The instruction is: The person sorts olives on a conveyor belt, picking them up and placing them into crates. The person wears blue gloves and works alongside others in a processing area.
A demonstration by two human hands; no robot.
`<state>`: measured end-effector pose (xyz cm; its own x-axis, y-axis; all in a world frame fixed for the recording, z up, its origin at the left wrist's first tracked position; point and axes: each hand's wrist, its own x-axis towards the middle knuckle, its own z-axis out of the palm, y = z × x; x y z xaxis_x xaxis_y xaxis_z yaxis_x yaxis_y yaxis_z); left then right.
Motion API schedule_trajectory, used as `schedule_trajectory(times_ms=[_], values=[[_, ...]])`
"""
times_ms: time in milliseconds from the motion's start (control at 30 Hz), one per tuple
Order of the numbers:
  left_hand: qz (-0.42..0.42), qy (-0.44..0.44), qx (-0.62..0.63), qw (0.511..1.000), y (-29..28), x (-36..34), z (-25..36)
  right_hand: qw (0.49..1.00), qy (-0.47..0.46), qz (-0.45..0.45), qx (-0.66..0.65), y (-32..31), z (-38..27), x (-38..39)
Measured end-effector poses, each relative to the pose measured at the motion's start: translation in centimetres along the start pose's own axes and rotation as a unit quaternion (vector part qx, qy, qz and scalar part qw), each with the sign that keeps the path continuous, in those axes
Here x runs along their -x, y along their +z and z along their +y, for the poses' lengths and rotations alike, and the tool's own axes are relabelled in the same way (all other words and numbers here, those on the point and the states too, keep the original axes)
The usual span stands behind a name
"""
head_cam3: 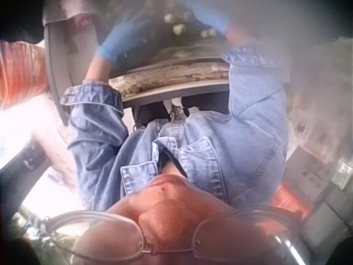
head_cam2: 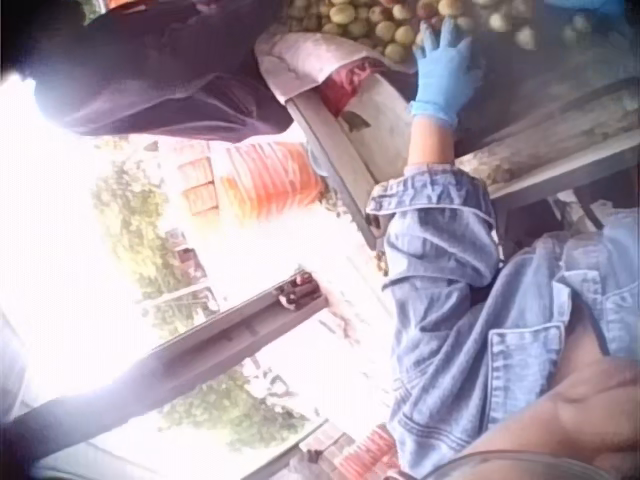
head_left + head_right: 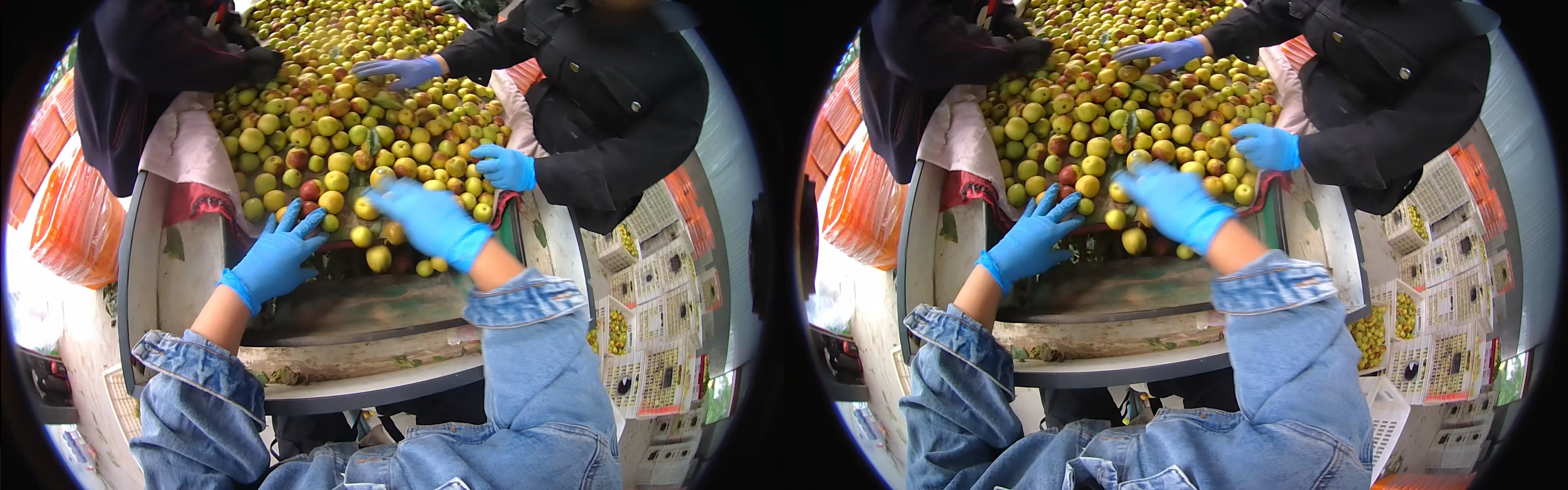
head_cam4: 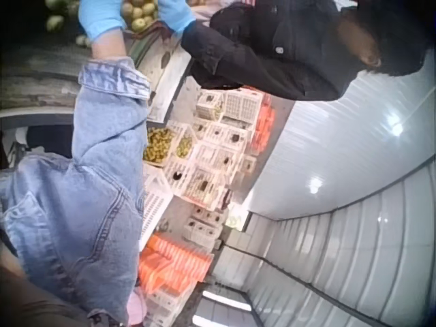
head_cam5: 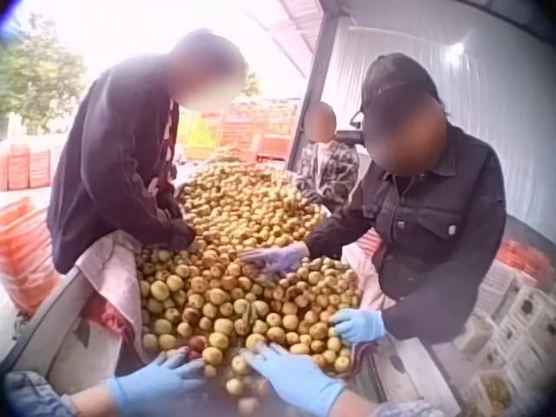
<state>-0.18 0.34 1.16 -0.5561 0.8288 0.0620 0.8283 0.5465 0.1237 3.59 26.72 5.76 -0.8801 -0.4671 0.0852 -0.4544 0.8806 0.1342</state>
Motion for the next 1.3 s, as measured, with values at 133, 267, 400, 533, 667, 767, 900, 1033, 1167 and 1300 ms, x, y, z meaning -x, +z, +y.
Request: schedule_trajectory(times_ms=[133,267,400,533,667,767,900,1033,1167,1300], values=[[-0.015,-0.004,0.012,1.0,0.0,-0.2,0.4,0.977,0.196,-0.078,0.016,1.3,6.7,3.0],[0.001,0.06,0.018,0.998,0.6,-0.7,0.3,0.963,0.217,-0.095,0.131,4.4,4.8,4.7],[0.033,0.081,0.039,0.995,1.2,-0.5,-0.8,0.976,0.172,-0.131,-0.043,-0.7,2.4,0.7],[0.2,-0.05,-0.016,0.978,-0.8,-1.9,0.6,0.983,0.145,0.089,-0.071,1.0,3.5,-4.5],[0.1,-0.181,-0.074,0.976,0.1,-0.7,-0.2,0.998,0.025,-0.007,-0.064,0.6,0.2,-2.0],[0.057,-0.148,-0.015,0.987,0.6,0.2,-0.6,0.964,0.124,0.155,-0.178,-5.1,-0.9,6.4],[0.033,-0.061,0.012,0.998,0.8,-0.6,0.5,0.829,0.488,0.26,-0.075,-10.1,0.9,26.5],[0.013,0.013,0.044,0.999,0.8,-0.6,1.4,0.668,0.721,-0.088,0.159,-8.9,0.8,48.2],[0.062,0.057,0.099,0.992,1.0,-1.7,1.0,0.827,0.525,0.132,0.153,-8.9,-0.4,42.4],[0.081,-0.127,-0.052,0.987,-0.2,-0.8,0.9,0.94,0.23,0.162,-0.193,-8.3,-1.9,16.0]])
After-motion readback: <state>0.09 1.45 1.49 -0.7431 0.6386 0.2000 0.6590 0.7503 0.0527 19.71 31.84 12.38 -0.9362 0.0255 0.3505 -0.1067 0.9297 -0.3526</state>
